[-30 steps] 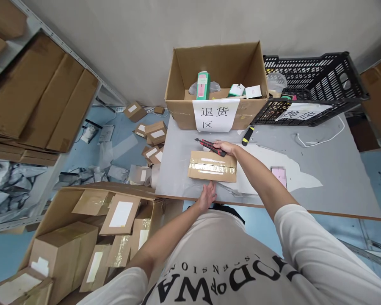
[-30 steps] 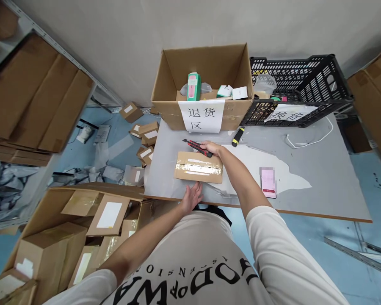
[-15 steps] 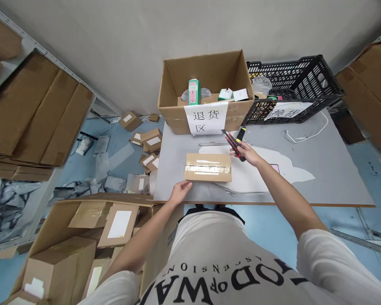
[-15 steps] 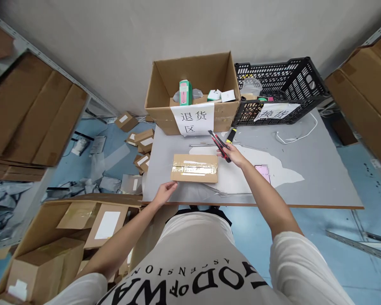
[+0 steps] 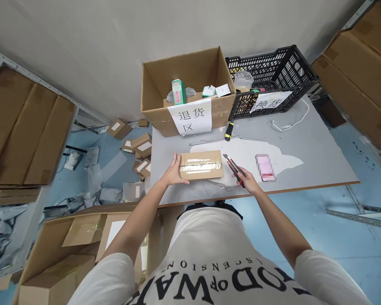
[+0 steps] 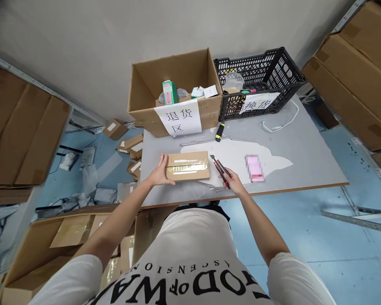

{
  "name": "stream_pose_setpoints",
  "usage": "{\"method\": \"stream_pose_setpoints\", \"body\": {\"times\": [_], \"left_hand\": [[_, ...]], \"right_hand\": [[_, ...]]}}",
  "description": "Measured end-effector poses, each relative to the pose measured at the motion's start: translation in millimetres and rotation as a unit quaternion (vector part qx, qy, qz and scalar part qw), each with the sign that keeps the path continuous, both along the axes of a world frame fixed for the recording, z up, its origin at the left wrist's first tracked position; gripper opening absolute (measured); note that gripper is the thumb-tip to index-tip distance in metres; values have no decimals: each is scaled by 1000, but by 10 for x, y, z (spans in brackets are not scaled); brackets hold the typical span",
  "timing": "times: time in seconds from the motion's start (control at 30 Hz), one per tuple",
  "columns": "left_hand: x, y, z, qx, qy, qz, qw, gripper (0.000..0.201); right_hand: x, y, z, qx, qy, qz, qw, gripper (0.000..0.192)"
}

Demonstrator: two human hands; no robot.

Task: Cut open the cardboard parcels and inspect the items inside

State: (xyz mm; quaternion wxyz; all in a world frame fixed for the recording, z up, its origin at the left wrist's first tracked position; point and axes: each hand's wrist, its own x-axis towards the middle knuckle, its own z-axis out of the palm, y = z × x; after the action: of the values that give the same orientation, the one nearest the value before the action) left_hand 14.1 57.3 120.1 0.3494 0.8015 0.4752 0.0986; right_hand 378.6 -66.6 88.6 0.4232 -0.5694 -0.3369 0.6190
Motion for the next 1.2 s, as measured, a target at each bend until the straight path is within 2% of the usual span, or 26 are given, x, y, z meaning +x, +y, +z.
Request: {"method": "stream_pose_setpoints", "body": {"times": [0.07,0.2,0.43,0.57,0.93,1.03,1.2], "left_hand": [[15,45,-17,-4,13,-12,1000,154],[24,48,-22,-3,31,3,1000,152],[71,9,-31,47,73,18,996,141],[95,-7,-18,48,107,29,993,139],[107,-19,-23,35,104,42,993,140],[103,-14,-35,33,103,36,994,140],[94,-3,-39,30,105,28,994,141]], "right_hand": [[-23,1,28,3,0,10,1000,66],[-11,-12,90,-2,-11,43,999,67],[141,50,240,-23,-46,108,993,62],[206,-13,293,-53,-55,129,989,64],[299,-449,240,-65,-71,162,982,61],[322,-509,238,-80,-81,163,980,59],[338,-537,232,-64,-107,144,982,62]]}}
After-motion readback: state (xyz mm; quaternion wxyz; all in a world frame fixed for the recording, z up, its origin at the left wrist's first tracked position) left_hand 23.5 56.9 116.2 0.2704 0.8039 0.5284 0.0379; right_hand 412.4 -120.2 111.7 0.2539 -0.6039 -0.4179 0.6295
